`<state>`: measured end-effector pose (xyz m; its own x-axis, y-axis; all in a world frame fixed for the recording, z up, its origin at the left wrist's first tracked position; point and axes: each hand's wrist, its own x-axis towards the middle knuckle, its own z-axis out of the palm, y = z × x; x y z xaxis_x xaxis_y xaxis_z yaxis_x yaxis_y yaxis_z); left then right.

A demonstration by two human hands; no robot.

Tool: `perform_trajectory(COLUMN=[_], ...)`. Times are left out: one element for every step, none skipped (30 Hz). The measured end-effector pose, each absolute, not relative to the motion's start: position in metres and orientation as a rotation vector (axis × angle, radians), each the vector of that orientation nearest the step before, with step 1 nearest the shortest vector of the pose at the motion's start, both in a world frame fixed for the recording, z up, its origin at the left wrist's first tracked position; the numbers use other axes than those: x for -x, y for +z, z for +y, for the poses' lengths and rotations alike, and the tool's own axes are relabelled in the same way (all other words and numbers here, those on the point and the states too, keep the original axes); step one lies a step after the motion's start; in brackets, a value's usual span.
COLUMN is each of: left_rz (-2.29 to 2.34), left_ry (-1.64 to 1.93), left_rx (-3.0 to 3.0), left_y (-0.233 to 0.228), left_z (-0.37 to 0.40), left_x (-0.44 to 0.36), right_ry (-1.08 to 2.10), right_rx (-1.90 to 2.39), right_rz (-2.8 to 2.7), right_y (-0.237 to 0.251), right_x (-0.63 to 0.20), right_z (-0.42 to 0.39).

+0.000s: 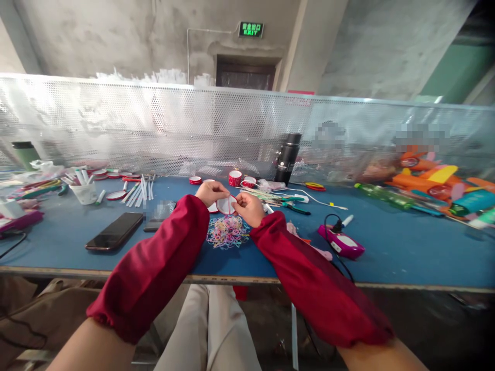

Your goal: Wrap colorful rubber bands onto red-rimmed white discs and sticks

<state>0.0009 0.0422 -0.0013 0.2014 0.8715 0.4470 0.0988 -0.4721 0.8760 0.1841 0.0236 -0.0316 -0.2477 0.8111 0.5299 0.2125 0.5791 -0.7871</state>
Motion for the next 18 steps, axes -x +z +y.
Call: perform_trajectory(left_rz=[0.912, 0.910, 0.908, 0.907, 0.908, 0.911, 0.913, 0.912, 0.907, 0.897, 0.885, 0.875, 0.870, 0.871, 0.877, 0.880, 0.879, 0.871], left_ry=[1.333, 1.331, 1.331, 1.331, 1.331, 1.331, 1.331, 1.330, 1.332, 1.339, 1.347, 1.354, 1.359, 1.361, 1.360, 1.354, 1.346, 1.339], left_rx=[-1.740, -1.733, -1.725, -1.719, -1.717, -1.717, -1.719, -1.723, -1.729, -1.736, -1.743, -1.752, -1.759, -1.765, -1.768, -1.767, -1.765, -1.761], left_y=[-0.0015, -0.0018, -0.0021, -0.0025, -0.0029, -0.0034, -0.0038, -0.0042, -0.0045, -0.0047, -0.0048, -0.0048, -0.0047, -0.0045, -0.0042, -0.0037, -0.0031, -0.0024], left_z=[0.0423, 0.0425, 0.0428, 0.0432, 0.0437, 0.0443, 0.0450, 0.0457, 0.0465, 0.0471, 0.0477, 0.0480, 0.0482, 0.0481, 0.0479, 0.0475, 0.0471, 0.0466], left_x=[-0.0013, -0.0018, -0.0023, -0.0028, -0.0031, -0.0033, -0.0032, -0.0029, -0.0023, -0.0015, -0.0006, 0.0003, 0.0011, 0.0019, 0.0026, 0.0032, 0.0036, 0.0041], right_ry=[0.706, 0.691, 0.676, 0.660, 0.645, 0.631, 0.621, 0.613, 0.606, 0.594, 0.578, 0.555, 0.527, 0.496, 0.468, 0.444, 0.426, 0.414], right_rx=[0.844, 0.847, 0.851, 0.854, 0.857, 0.858, 0.858, 0.856, 0.853, 0.851, 0.850, 0.852, 0.858, 0.866, 0.875, 0.881, 0.885, 0.886], right_rz=[-1.772, -1.779, -1.787, -1.796, -1.803, -1.809, -1.810, -1.808, -1.806, -1.804, -1.805, -1.809, -1.817, -1.825, -1.832, -1.839, -1.843, -1.846], right_y=[-0.0326, -0.0336, -0.0345, -0.0352, -0.0358, -0.0362, -0.0363, -0.0362, -0.0358, -0.0352, -0.0345, -0.0337, -0.0330, -0.0323, -0.0317, -0.0312, -0.0309, -0.0306], right_x=[-0.1845, -0.1849, -0.1853, -0.1857, -0.1860, -0.1862, -0.1863, -0.1865, -0.1866, -0.1867, -0.1868, -0.1870, -0.1872, -0.1874, -0.1875, -0.1877, -0.1878, -0.1879], right_z=[0.0246, 0.0256, 0.0266, 0.0275, 0.0283, 0.0288, 0.0292, 0.0294, 0.0295, 0.0294, 0.0292, 0.0289, 0.0286, 0.0282, 0.0279, 0.0276, 0.0273, 0.0270])
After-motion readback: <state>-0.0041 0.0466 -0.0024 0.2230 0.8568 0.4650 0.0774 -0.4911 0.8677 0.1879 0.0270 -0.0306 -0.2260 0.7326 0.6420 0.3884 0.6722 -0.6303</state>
